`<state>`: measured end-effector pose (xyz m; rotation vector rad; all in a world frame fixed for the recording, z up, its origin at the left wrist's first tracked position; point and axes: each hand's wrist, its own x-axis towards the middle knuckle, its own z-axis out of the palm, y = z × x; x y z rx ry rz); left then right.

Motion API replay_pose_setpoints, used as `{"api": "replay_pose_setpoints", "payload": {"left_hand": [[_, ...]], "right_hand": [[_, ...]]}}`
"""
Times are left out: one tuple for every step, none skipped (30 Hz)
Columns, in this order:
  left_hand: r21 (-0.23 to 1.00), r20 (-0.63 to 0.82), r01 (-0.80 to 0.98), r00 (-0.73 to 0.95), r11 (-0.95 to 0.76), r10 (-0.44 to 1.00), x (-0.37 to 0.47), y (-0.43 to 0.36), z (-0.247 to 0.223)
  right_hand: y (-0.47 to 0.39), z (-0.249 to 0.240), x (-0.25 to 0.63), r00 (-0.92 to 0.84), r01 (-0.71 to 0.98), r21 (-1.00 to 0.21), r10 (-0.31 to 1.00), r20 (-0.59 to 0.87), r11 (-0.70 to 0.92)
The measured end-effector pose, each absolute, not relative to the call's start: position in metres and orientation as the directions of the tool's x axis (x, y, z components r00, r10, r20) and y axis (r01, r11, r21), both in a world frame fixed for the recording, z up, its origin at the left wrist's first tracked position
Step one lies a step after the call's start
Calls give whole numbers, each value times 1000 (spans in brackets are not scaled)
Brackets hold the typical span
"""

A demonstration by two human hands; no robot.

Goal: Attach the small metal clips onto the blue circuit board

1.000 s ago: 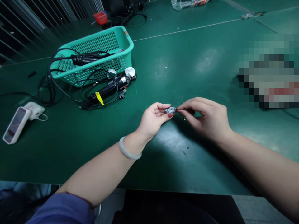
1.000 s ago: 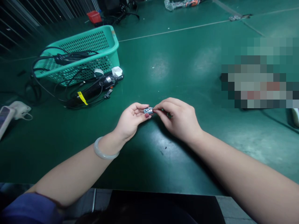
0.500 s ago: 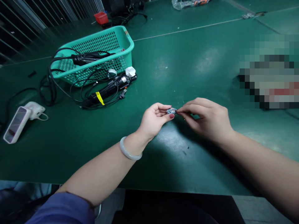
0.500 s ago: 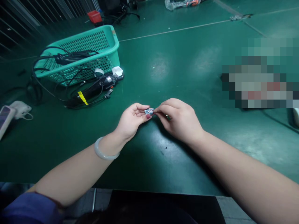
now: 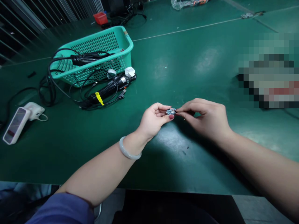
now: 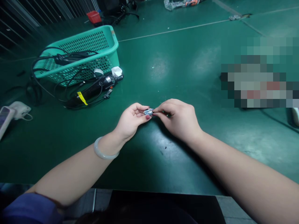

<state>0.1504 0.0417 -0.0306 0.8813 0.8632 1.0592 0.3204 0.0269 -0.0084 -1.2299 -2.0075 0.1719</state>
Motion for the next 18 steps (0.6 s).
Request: {"api": "replay_pose_setpoints", "payload": {"left_hand": [[906, -157, -348, 259, 243, 953, 150, 42, -31], [905, -157, -349, 262, 245, 952, 150, 42, -31], [903, -158, -350, 264, 247, 952, 150, 42, -31], [902, -159, -354, 264, 249, 951, 150, 42, -31], [899, -161, -358, 264, 251, 951, 150, 43, -31], [896, -162, -364, 262, 253, 951, 150, 43, -31], [893, -161, -371, 262, 254, 951, 150, 43, -31], [891, -160, -376, 263, 254, 951, 150, 43, -31], [890, -159, -378, 265, 254, 951, 150, 43, -31], [890, -158, -378, 268, 254, 950, 149, 43, -31], [891, -158, -376, 272, 256, 949, 149, 43, -31], [892, -158, -373, 275, 256, 949, 149, 43, -31], [893, -158, -370, 275, 256, 948, 149, 43, -31], [894, -158, -369, 274, 256, 949, 149, 43, -31], [894, -158, -369, 270, 254, 950, 150, 42, -31], [894, -158, -369, 266, 252, 951, 150, 42, -31], [895, -158, -370, 263, 251, 952, 150, 42, -31], [895, -159, -370, 260, 250, 952, 150, 42, -31]], "right_hand": [[27, -8, 320, -237, 709, -486, 822, 519, 511], [27, -8, 320, -231, 710, -496, 831, 506, 499], [27, -8, 320, -226, 712, -502, 837, 498, 491], [27, -7, 320, -224, 712, -503, 837, 500, 490], [26, -7, 319, -225, 710, -500, 833, 506, 496], [26, -7, 319, -228, 706, -497, 826, 515, 504], [25, -7, 319, -233, 703, -492, 820, 523, 514], [25, -7, 319, -241, 699, -488, 814, 528, 523], [24, -7, 319, -247, 697, -483, 810, 531, 529], [24, -7, 319, -252, 698, -478, 808, 532, 533], [23, -7, 318, -255, 700, -473, 806, 534, 535], [23, -7, 318, -256, 702, -469, 803, 538, 537], [23, -7, 318, -255, 701, -465, 799, 545, 541], [23, -7, 318, -253, 698, -464, 794, 552, 546], [23, -8, 318, -252, 693, -465, 789, 561, 551], [23, -8, 318, -251, 687, -466, 784, 567, 557], [23, -9, 318, -249, 682, -470, 782, 571, 560], [23, -10, 319, -246, 680, -474, 783, 571, 560]]}}
